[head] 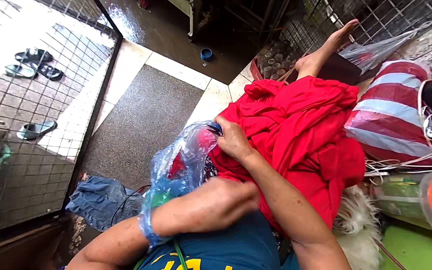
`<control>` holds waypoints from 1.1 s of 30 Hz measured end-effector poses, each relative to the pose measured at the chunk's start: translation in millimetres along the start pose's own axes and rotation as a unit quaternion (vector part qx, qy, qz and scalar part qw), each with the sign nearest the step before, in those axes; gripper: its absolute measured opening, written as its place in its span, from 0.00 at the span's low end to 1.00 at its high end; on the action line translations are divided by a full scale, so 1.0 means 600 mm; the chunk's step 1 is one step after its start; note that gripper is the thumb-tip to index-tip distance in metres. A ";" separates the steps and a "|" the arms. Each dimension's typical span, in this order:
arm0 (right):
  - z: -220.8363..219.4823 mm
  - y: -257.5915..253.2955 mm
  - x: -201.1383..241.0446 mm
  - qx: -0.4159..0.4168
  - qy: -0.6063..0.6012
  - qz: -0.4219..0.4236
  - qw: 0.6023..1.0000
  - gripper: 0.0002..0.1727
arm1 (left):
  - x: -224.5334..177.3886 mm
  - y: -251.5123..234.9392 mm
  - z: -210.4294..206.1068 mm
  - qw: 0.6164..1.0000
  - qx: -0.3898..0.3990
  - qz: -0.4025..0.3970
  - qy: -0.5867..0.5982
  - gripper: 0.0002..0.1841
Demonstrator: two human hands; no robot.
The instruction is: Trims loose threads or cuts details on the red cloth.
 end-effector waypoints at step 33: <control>0.173 0.032 -0.074 -0.088 0.291 -0.257 0.917 0.12 | 0.282 -0.113 0.061 0.952 -0.126 0.240 -0.145 0.19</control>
Point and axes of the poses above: each hand's wrist, its own y-axis away from the middle knuckle, its own z-axis out of the back of the hand, x = y × z, the point moved 9 cm from there along -y, towards the middle knuckle
